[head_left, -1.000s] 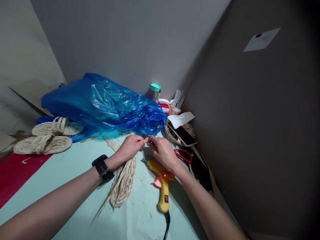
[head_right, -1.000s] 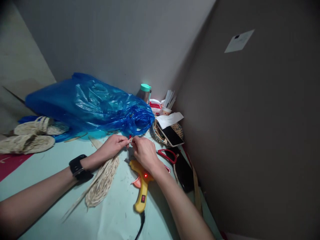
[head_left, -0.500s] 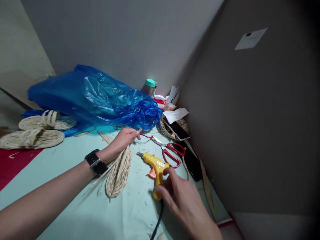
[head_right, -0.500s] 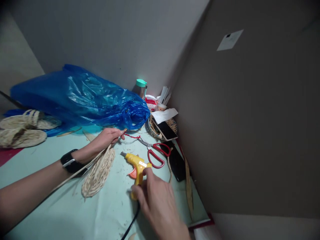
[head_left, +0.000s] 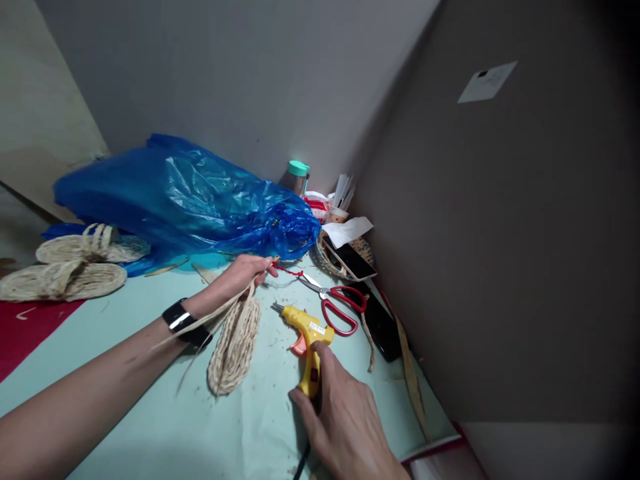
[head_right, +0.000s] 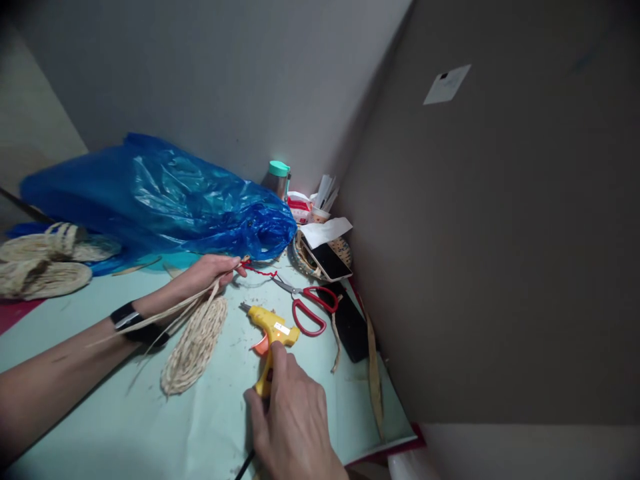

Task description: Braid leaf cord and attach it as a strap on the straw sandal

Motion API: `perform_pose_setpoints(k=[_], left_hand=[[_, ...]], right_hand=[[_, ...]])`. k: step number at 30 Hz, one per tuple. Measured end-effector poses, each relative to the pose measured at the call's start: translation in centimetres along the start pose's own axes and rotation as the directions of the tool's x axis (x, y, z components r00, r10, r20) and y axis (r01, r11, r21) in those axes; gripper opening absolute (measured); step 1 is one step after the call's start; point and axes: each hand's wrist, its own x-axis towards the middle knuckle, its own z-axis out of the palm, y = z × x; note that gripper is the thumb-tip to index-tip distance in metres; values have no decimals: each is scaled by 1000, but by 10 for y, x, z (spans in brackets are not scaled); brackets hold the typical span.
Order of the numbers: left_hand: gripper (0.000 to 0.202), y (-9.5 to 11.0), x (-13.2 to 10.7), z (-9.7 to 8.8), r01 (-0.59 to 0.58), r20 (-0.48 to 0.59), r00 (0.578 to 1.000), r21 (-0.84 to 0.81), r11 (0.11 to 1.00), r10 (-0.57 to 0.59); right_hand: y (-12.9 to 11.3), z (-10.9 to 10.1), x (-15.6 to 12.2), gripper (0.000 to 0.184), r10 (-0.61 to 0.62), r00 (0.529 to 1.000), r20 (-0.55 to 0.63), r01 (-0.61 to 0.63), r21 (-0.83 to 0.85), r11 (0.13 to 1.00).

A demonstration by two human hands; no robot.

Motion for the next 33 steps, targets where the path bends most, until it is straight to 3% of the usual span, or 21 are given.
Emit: perform_pose_setpoints(k=[5,9,12,18,23,25,27,30,33], left_hand=[[29,3,3,-8,42,70,997,-9,999,-41],[28,6,0,-7,63,79,995,-34,997,-60],[29,6,-4,-4,79,74,995,-80,994,-74],[30,6,-17,-5,104,100,991,-163,981,-88],[30,3,-23,-8,112,148,986,-217,970,-81],[28,2,-25,-5,110,179,982,-244,964,-66],[25,2,-27,0,103,203,978,-276,956,-47],[16,3,-32,9,80,212,977,-326,942,-10],[5,3,-36,15,48,178,984,-367,929,19]], right_hand=[[3,-1,17,37,58,998,-14,-59,-122,991],[8,-8,38,39,118,993,3,-114,-230,967],[11,-12,53,42,129,992,-16,-128,-294,947],[20,-14,63,28,117,992,-45,-125,-346,930],[24,-29,55,49,74,992,-98,-104,-354,930],[16,-37,57,44,4,986,-168,-43,-228,973],[2,-40,68,35,-35,982,-185,46,54,997],[-20,-32,97,38,-43,995,-85,78,462,884],[-32,-15,126,42,-68,998,-16,65,593,802]])
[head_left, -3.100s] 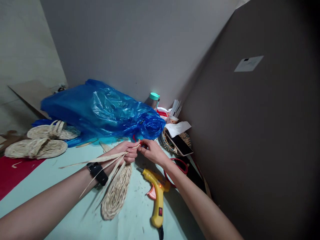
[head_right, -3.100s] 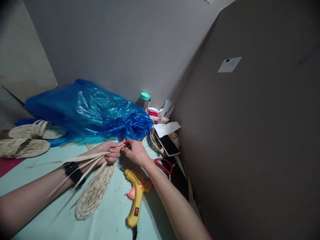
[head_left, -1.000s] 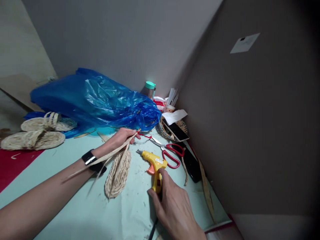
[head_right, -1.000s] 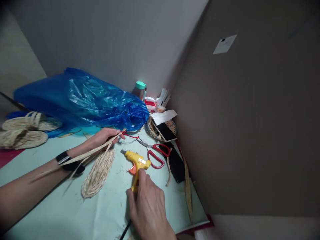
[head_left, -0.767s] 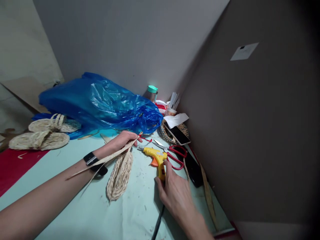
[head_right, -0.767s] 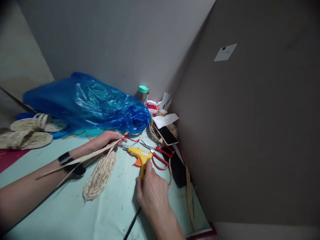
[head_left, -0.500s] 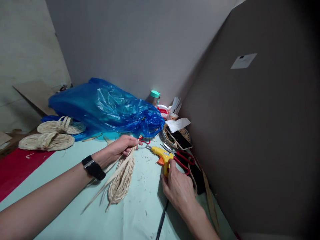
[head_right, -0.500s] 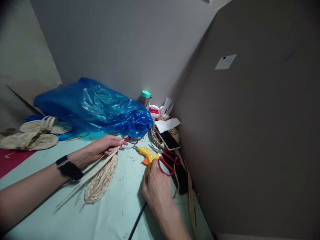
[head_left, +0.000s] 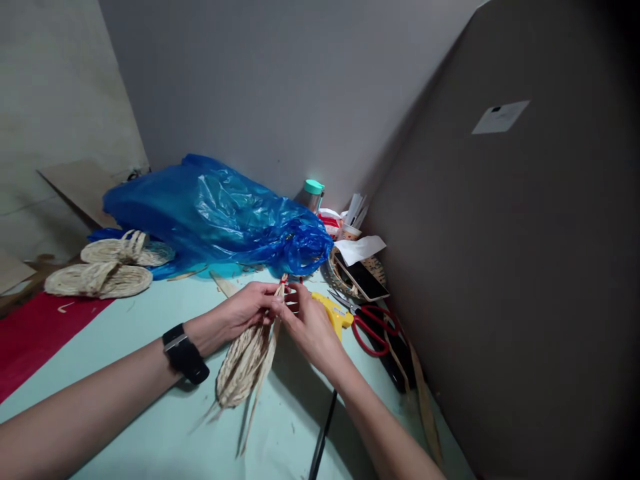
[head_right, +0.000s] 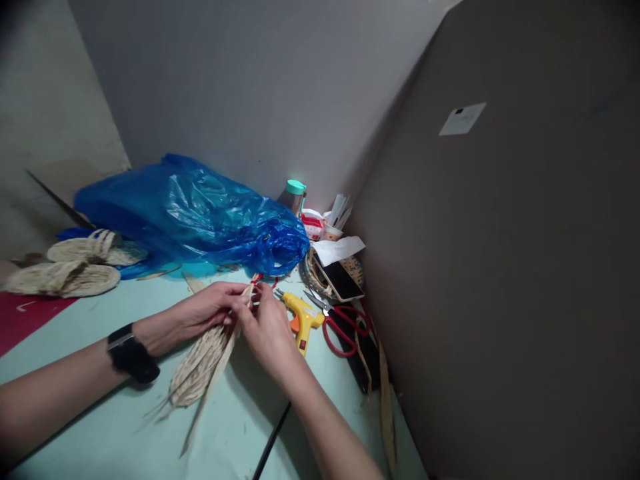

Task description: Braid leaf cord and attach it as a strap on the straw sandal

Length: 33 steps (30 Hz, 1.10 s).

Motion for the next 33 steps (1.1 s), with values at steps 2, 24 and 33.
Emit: perform_pose_setpoints(k=[2,24,33], left_hand=[[8,-2,-3,1,-17,-31,999,-12,1000,16],[24,4,-3,-4,39,-171,985,63,997,-27],[22,-2,-2,-2,48,-200,979,65,997,-34]], right_hand=[[5,9,10,37,1,1000,3,-1,12,1000],[15,-4,5,15,60,998,-30,-63,-99,993],[7,3,-1,21,27,1000,1,-26,-190,982]])
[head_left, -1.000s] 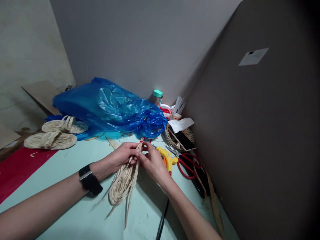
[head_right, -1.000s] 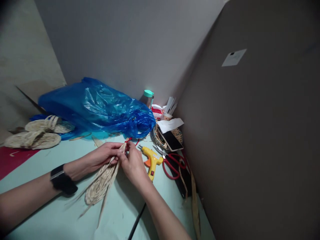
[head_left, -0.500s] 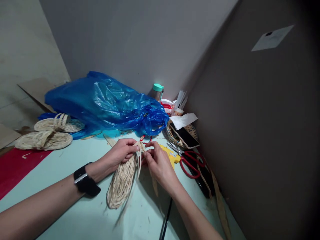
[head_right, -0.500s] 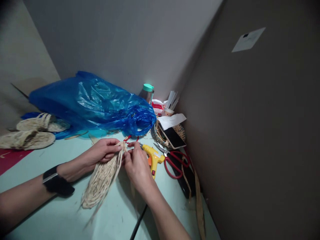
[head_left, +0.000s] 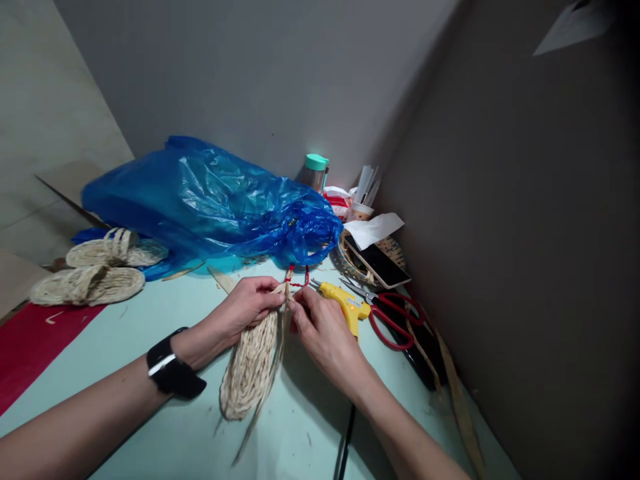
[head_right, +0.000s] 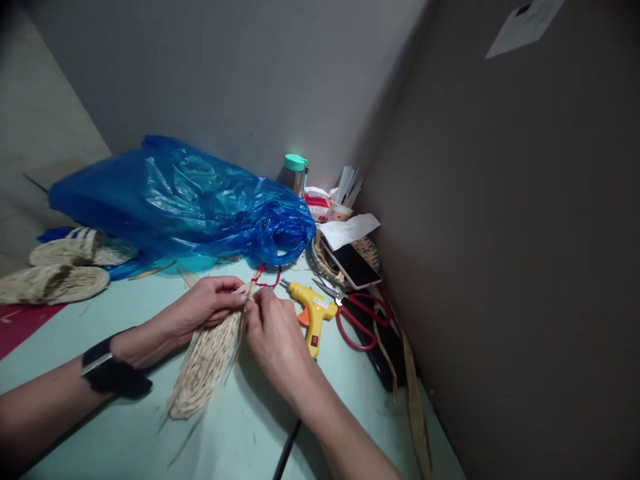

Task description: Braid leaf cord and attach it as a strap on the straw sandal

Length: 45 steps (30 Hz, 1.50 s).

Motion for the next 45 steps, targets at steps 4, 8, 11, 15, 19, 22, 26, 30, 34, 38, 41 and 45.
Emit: perform_pose_setpoints(k=[4,8,11,15,19,22,26,30,34,38,41,45], left_hand=[[17,-2,-1,1,-18,12,1000,-26,999,18],[20,0,-2,-1,-23,42,999,-49,999,25],[22,-1,-1,-2,-27,48,998,-45,999,29],[21,-2,-1,-1,-46,60,997,20,999,45],[18,-1,-1,-2,-123,35,992,177,976,119],[17,3,-2,-5,-236,28,970,340,910,241],[14,8,-4,-10,-320,43,933,551,771,356],[16,9,-3,-12,-322,79,929,655,684,361],[28,12,2,-17,-299,127,947,683,666,295],[28,21,2,-22,-248,70,952,745,619,297],[27,26,-5,-16,-239,61,944,806,542,325],[29,18,-21,6,-254,98,925,877,407,366]], right_hand=[[-6,12,-7,18,-11,1000,25,13,-68,998],[-8,15,-11,19,-64,995,73,77,-200,977],[-9,9,-9,25,-62,998,11,63,-221,973],[-6,6,0,24,17,994,-107,-27,-97,995],[2,13,12,22,37,999,22,-37,12,999],[5,16,20,22,51,998,28,-52,43,998],[5,16,26,33,29,999,-21,-28,63,998],[11,16,31,32,19,998,-53,-12,135,991],[16,18,31,26,62,993,-100,-40,208,977],[15,18,26,29,96,986,-135,-60,250,966],[13,18,24,31,112,987,-119,-71,308,949],[14,19,22,29,122,990,-72,-80,421,904]])
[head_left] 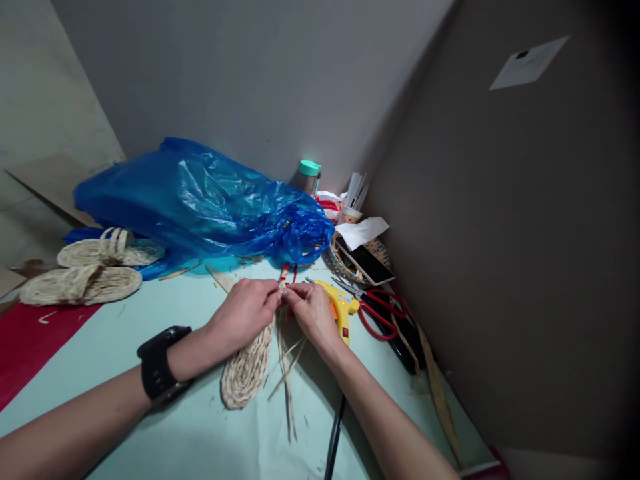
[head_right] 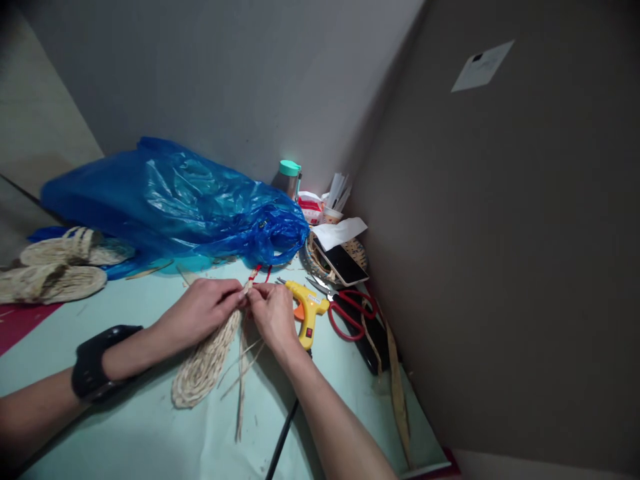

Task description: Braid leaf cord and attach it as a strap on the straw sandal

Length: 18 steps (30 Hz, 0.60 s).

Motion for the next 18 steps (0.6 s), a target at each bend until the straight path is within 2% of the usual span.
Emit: perform_pose_setpoints(k=[5,8,11,13,14,18], left_hand=[[37,19,-22,22,-56,29,998,105,993,53],[34,21,-24,16,-83,45,996,58,995,80],[28,12,-12,-1,-73,9,997,-66,995,74],[32,2,1,-8,-23,-57,998,-167,986,13],[29,-3,8,-8,-3,-55,998,-228,974,-10],[23,-15,24,9,52,112,994,-488,871,3]], right_hand=[[6,0,1,31,49,997,58,-60,199,978],[11,1,3,24,98,994,47,-107,299,948],[12,1,5,21,151,987,55,-160,373,914],[10,0,5,22,172,981,88,-193,402,895],[8,0,4,23,177,978,109,-207,410,888],[2,-2,2,25,168,971,172,-224,396,890]])
